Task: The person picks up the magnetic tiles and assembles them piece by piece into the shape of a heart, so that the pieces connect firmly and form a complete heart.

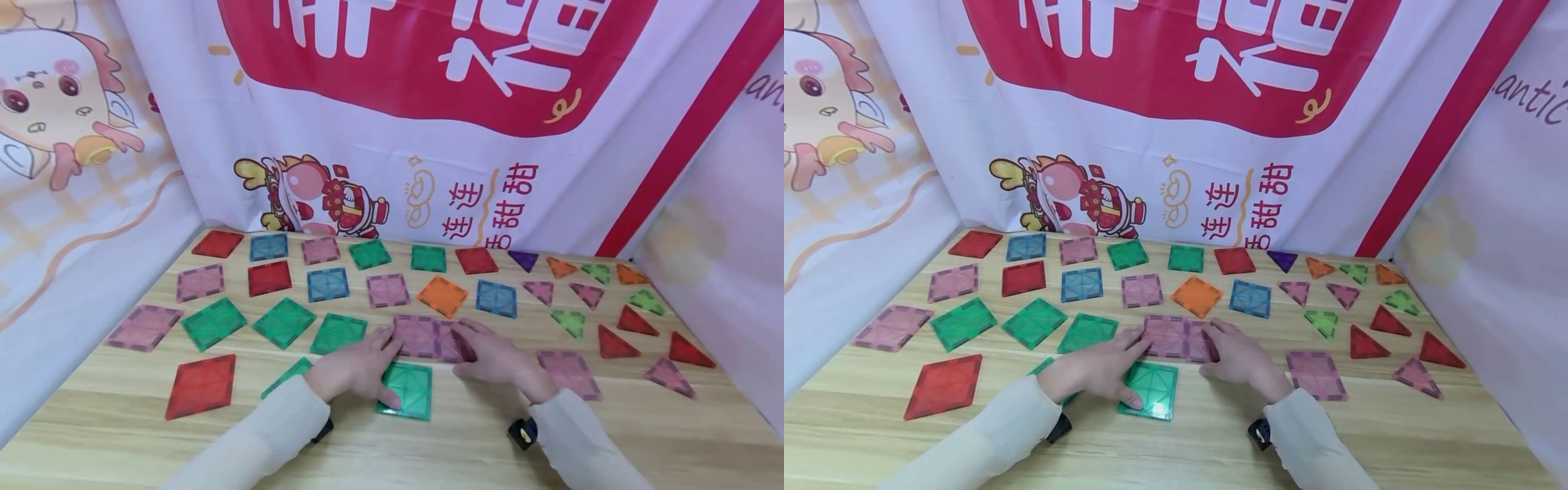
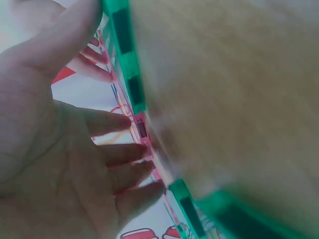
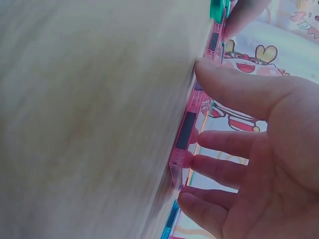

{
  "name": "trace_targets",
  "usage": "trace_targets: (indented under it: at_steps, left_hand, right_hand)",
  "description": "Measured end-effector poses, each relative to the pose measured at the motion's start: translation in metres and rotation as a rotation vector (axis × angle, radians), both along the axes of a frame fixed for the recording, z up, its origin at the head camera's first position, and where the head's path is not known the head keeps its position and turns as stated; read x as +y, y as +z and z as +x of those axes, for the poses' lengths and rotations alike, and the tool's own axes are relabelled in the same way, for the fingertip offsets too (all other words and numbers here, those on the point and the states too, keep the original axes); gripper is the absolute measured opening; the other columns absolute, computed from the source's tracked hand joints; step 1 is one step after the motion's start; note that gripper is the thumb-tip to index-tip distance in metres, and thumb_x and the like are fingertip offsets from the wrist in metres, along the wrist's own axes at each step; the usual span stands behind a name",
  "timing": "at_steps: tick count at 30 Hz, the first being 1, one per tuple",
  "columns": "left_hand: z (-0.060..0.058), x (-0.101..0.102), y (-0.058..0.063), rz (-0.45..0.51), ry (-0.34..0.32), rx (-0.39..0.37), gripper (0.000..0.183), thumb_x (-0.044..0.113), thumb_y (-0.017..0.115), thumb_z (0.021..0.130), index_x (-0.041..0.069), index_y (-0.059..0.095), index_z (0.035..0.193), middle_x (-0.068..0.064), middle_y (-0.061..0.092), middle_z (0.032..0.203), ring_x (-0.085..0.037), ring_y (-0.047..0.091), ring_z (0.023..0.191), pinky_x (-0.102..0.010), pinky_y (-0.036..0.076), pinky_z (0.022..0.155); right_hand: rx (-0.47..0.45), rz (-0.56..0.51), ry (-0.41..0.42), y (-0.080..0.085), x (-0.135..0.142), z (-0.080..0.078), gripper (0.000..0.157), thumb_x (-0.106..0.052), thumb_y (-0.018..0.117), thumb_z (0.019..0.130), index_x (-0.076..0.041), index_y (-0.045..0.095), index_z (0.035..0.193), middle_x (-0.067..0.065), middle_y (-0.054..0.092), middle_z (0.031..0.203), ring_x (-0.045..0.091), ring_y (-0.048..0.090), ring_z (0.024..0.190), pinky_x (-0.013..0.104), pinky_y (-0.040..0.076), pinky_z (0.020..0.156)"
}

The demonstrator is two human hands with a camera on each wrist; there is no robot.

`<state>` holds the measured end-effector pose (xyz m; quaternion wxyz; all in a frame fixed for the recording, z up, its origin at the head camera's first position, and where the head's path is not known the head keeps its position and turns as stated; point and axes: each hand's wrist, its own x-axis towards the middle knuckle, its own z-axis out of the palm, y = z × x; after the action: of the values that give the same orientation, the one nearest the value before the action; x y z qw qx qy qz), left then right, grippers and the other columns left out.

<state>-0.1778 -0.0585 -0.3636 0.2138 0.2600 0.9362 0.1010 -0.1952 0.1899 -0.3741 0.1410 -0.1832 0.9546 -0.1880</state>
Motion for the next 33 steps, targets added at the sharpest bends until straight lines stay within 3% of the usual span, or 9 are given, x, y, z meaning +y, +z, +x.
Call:
trace_targets:
  at_steps: [5, 10, 13, 16, 19, 25, 33]
  left_hand:
    - [-0.005, 0.010, 0.000, -0.046, 0.009, 0.044, 0.088, 0.051, 0.067, 0.082, 0.008, 0.029, 0.149, -0.009, 0.018, 0.159, -0.028, 0.016, 0.147, -0.042, 0.023, 0.116]
    - [-0.007, 0.015, 0.001, -0.069, 0.021, 0.038, 0.088, 0.048, 0.068, 0.082, 0.008, 0.029, 0.149, -0.008, 0.019, 0.159, -0.026, 0.020, 0.146, -0.040, 0.027, 0.115]
    - [-0.007, 0.015, 0.001, -0.066, 0.027, 0.034, 0.088, 0.048, 0.069, 0.082, 0.008, 0.029, 0.149, -0.008, 0.020, 0.159, -0.024, 0.021, 0.145, -0.040, 0.028, 0.114]
    - [-0.006, 0.016, 0.000, -0.055, 0.037, 0.024, 0.088, 0.047, 0.069, 0.082, 0.007, 0.029, 0.149, -0.009, 0.020, 0.158, -0.024, 0.021, 0.146, -0.040, 0.028, 0.114]
    - [-0.006, 0.017, 0.000, -0.047, 0.044, 0.016, 0.089, 0.047, 0.070, 0.081, 0.006, 0.029, 0.149, -0.009, 0.022, 0.158, -0.024, 0.021, 0.145, -0.040, 0.029, 0.114]
    - [-0.006, 0.017, -0.001, -0.025, 0.043, 0.010, 0.088, 0.044, 0.071, 0.081, 0.008, 0.029, 0.149, -0.011, 0.022, 0.158, -0.026, 0.022, 0.145, -0.040, 0.029, 0.114]
    - [-0.006, 0.016, -0.002, 0.005, 0.047, 0.018, 0.081, 0.041, 0.072, 0.081, 0.020, 0.034, 0.149, -0.011, 0.023, 0.157, -0.028, 0.023, 0.144, -0.045, 0.033, 0.111]
  right_hand:
    - [0.013, 0.010, 0.019, -0.002, 0.001, -0.001, 0.072, -0.025, 0.068, 0.088, -0.003, 0.033, 0.146, 0.020, 0.026, 0.154, 0.040, 0.028, 0.140, 0.054, 0.028, 0.110]
    - [-0.011, 0.008, 0.022, 0.002, 0.001, -0.002, 0.071, -0.024, 0.068, 0.088, -0.003, 0.033, 0.147, 0.020, 0.026, 0.154, 0.039, 0.027, 0.141, 0.055, 0.028, 0.111]
    - [-0.005, -0.016, 0.046, 0.006, 0.002, -0.007, 0.068, -0.023, 0.069, 0.087, -0.001, 0.038, 0.143, 0.020, 0.039, 0.147, 0.038, 0.039, 0.133, 0.054, 0.034, 0.107]
    - [0.036, -0.040, 0.069, 0.009, 0.005, -0.022, 0.057, -0.020, 0.068, 0.088, 0.001, 0.046, 0.135, 0.019, 0.053, 0.132, 0.035, 0.050, 0.118, 0.052, 0.041, 0.100]
    - [0.071, -0.034, 0.038, 0.013, 0.006, -0.042, 0.054, -0.019, 0.064, 0.090, 0.004, 0.045, 0.135, 0.023, 0.052, 0.132, 0.038, 0.050, 0.119, 0.053, 0.040, 0.101]
    - [0.001, -0.058, -0.079, 0.016, -0.001, -0.082, 0.077, -0.029, 0.064, 0.090, 0.006, 0.025, 0.146, 0.027, 0.036, 0.146, 0.041, 0.036, 0.134, 0.055, 0.031, 0.109]
    - [-0.076, -0.011, -0.083, 0.014, -0.018, -0.107, 0.097, -0.037, 0.072, 0.083, 0.004, 0.015, 0.149, 0.025, 0.031, 0.150, 0.038, 0.034, 0.136, 0.054, 0.027, 0.112]
